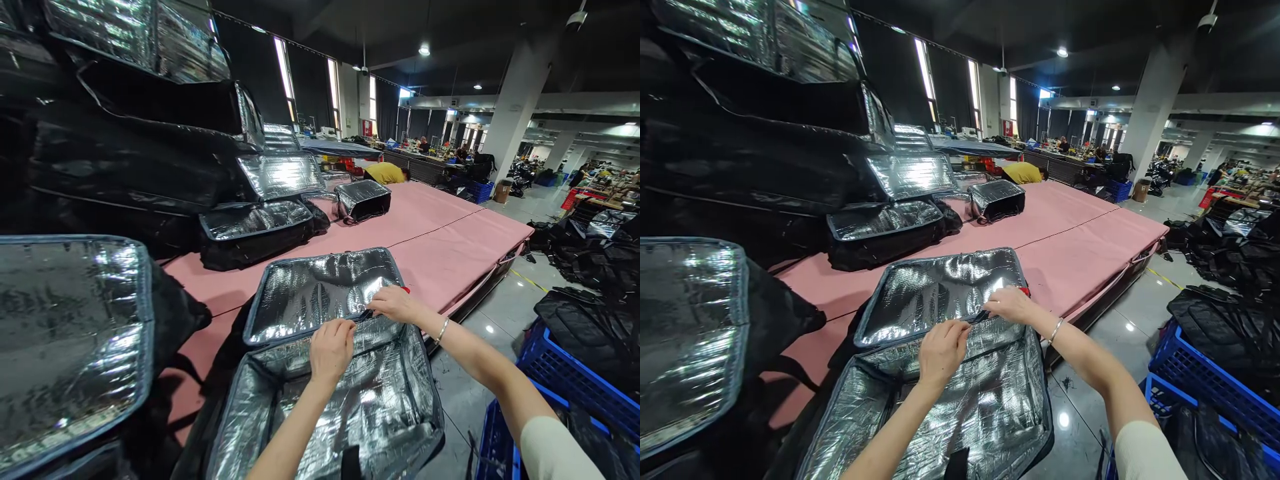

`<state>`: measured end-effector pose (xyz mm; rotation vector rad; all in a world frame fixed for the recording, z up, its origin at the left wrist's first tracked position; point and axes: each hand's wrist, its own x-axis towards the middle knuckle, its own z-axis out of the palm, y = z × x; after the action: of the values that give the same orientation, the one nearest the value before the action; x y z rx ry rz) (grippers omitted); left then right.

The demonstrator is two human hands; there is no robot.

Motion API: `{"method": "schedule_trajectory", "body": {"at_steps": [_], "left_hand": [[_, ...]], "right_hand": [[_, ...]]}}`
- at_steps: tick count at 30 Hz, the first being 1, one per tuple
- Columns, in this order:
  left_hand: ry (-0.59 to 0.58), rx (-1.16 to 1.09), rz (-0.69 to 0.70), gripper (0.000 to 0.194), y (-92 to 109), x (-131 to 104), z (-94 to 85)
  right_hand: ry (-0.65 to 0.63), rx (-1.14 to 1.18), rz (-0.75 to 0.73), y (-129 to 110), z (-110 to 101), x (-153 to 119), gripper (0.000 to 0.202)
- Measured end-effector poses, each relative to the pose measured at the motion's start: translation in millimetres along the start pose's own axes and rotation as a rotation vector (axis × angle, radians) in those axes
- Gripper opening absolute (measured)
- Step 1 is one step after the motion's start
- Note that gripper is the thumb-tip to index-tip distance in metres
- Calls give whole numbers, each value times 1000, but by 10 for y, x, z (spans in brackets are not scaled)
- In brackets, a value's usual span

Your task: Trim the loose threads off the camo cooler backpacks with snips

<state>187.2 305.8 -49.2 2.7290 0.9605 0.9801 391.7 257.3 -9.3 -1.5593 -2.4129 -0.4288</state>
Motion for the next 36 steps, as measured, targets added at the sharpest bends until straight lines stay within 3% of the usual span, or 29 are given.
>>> {"method": "schedule_trajectory", "body": {"at_steps": [7, 11, 14, 18, 22, 31, 36], "left_hand": [[-69, -133, -79, 26, 68, -16, -69], [-253, -267, -100, 30, 32, -193, -172], [-339, -337, -221, 40, -71, -305, -215], [-221, -399, -451, 31, -283, -331, -208], [-85, -461, -562, 31, -420, -307, -169], [73, -384, -563, 25, -207, -231, 45], [56, -346, -476, 22, -141, -225, -26]], "right_hand": [[14, 54, 68, -61, 3, 33, 20], [55, 140, 176, -112, 27, 22, 15], [74, 224, 275, -192, 68, 101, 16], [48, 335, 369, -351, 169, 316, 33], [-14, 393, 457, -457, 294, 459, 12], [-57, 388, 547, -485, 338, 465, 10], [28, 262, 469, -527, 222, 392, 20]]}}
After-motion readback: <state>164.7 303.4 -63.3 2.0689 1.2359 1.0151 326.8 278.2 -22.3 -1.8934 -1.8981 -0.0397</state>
